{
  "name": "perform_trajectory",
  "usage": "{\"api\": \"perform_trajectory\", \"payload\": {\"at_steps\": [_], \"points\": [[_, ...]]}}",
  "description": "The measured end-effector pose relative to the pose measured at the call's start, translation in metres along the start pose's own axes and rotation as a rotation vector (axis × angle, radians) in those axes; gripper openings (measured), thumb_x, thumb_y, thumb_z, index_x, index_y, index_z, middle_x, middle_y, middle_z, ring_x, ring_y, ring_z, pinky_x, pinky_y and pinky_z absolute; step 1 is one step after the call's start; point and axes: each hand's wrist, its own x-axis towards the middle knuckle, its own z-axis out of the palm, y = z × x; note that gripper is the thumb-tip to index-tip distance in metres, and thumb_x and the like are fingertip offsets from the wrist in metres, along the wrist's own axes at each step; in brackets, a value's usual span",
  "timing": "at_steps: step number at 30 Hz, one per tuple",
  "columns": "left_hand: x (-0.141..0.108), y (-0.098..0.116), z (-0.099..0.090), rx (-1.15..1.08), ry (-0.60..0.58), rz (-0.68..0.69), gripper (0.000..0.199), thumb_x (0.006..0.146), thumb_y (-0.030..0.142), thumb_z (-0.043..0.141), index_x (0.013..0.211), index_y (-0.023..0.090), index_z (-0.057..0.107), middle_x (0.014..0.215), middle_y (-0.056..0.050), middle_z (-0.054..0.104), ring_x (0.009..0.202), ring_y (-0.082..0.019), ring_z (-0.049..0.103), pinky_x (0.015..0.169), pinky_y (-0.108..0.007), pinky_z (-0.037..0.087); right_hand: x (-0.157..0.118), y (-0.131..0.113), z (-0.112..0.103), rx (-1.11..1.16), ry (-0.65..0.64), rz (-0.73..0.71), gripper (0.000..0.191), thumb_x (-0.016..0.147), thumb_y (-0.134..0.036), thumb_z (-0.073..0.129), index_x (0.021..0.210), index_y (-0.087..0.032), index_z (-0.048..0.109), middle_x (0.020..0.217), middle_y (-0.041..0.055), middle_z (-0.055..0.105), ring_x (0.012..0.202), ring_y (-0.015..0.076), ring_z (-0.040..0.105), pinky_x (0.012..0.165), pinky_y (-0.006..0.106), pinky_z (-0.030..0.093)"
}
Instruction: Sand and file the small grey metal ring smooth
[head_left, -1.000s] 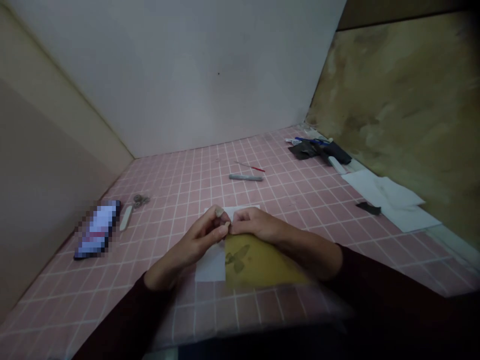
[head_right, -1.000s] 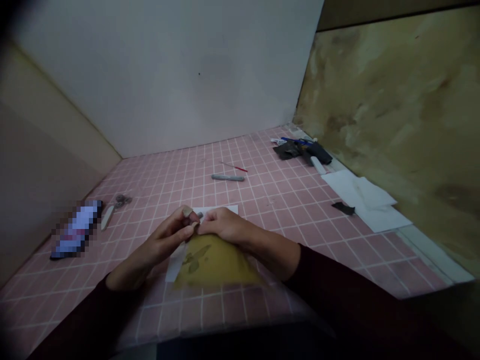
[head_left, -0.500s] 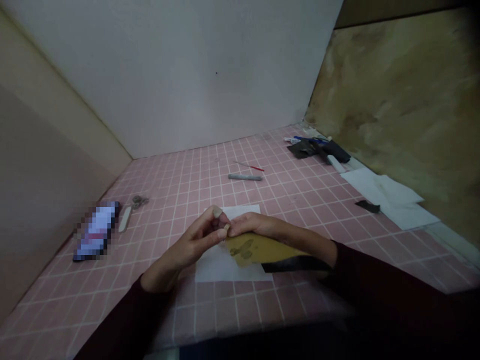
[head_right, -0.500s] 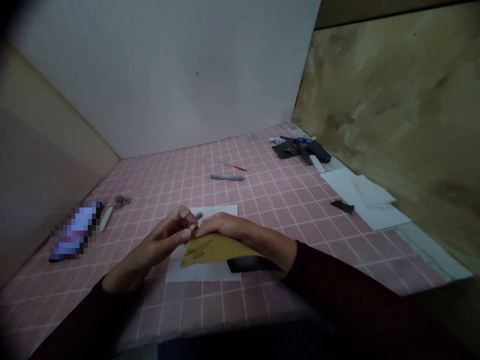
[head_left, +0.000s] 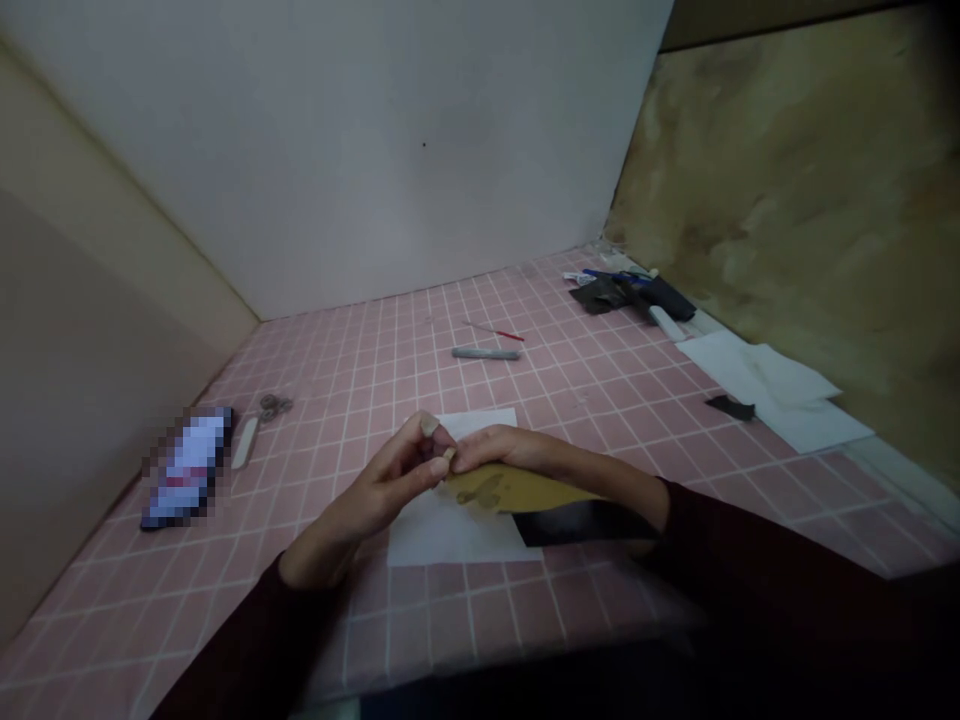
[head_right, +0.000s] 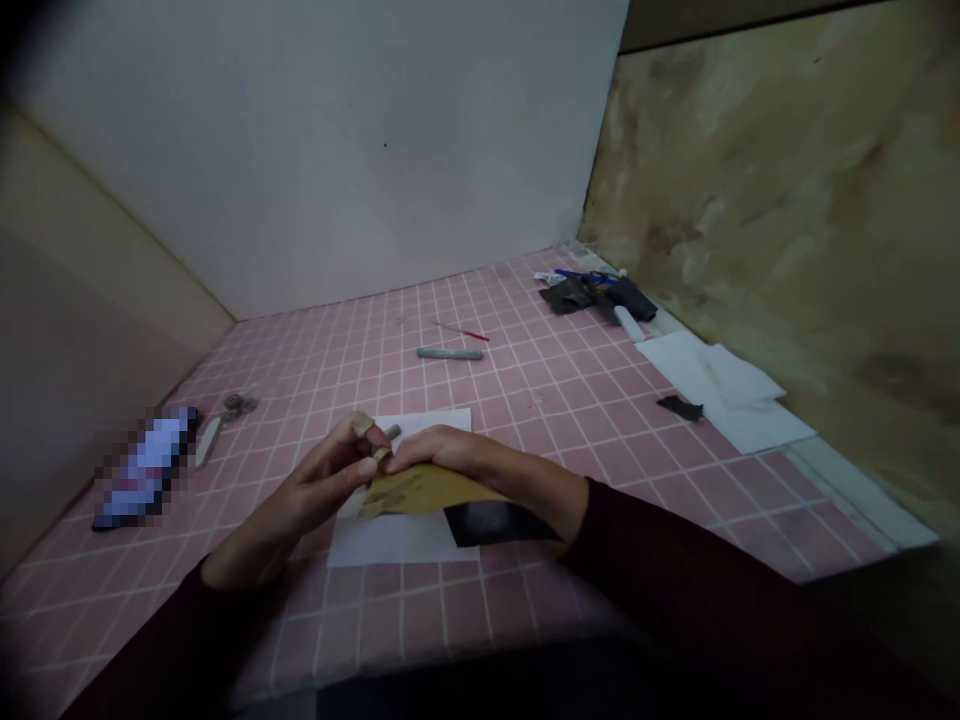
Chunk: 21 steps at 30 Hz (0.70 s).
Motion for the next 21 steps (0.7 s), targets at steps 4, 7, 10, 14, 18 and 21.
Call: {"api": "perform_trajectory", "payload": {"at_steps": [4,7,10,14,18,21], "points": [[0.006,-0.009,0.001,-0.163,0.019,-0.126,0.017,0.089,0.033,0.064,0.092,0.019,0.055,0.074,0.002,0.045,0.061,-0.01,0.038,0.057,-0.024,0.031,-0.007,-0.003,0.01,-0.495,0.465,-0.29,0.014,0.073,-0.021,0.061,0.069,-0.02,0.048,0.065,-0.0031,0.05,0.064,0.0122,0.044,0.062,0.026,0.033],[0.006,-0.011,0.001,-0.188,0.028,-0.108,0.018,0.088,0.033,0.066,0.092,0.019,0.055,0.075,0.002,0.046,0.062,-0.01,0.039,0.058,-0.023,0.032,-0.01,-0.007,0.014,-0.609,0.522,-0.349,0.014,0.074,-0.02,0.062,0.069,-0.019,0.049,0.064,-0.0033,0.049,0.064,0.0122,0.044,0.062,0.026,0.033],[0.002,-0.005,0.001,-0.06,0.042,-0.021,0.017,0.09,0.034,0.064,0.096,0.02,0.056,0.079,0.001,0.05,0.069,-0.012,0.043,0.063,-0.025,0.035,-0.006,-0.006,0.008,-0.228,0.253,-0.125,0.011,0.076,-0.025,0.06,0.071,-0.018,0.054,0.067,-0.0011,0.053,0.063,0.0125,0.049,0.062,0.026,0.038],[0.002,-0.001,0.003,-0.011,0.051,-0.025,0.017,0.091,0.034,0.063,0.096,0.02,0.056,0.081,0.001,0.049,0.072,-0.012,0.044,0.064,-0.025,0.035,-0.002,-0.001,0.002,-0.002,0.072,-0.039,0.009,0.077,-0.026,0.057,0.074,-0.018,0.055,0.071,0.0008,0.057,0.065,0.0137,0.053,0.064,0.027,0.042],[0.008,-0.007,0.004,-0.165,0.042,-0.114,0.02,0.088,0.034,0.066,0.088,0.018,0.054,0.071,0.003,0.043,0.059,-0.009,0.036,0.056,-0.023,0.029,-0.007,-0.001,0.01,-0.552,0.481,-0.351,0.013,0.075,-0.022,0.061,0.072,-0.02,0.049,0.066,-0.0028,0.051,0.064,0.0124,0.045,0.062,0.026,0.034],[0.006,-0.006,0.004,-0.155,0.068,-0.074,0.02,0.087,0.035,0.067,0.091,0.018,0.056,0.073,0.003,0.046,0.063,-0.01,0.039,0.058,-0.023,0.032,-0.009,-0.004,0.012,-0.586,0.501,-0.364,0.012,0.076,-0.023,0.06,0.071,-0.019,0.05,0.067,-0.0023,0.051,0.065,0.0126,0.045,0.062,0.026,0.033]]}}
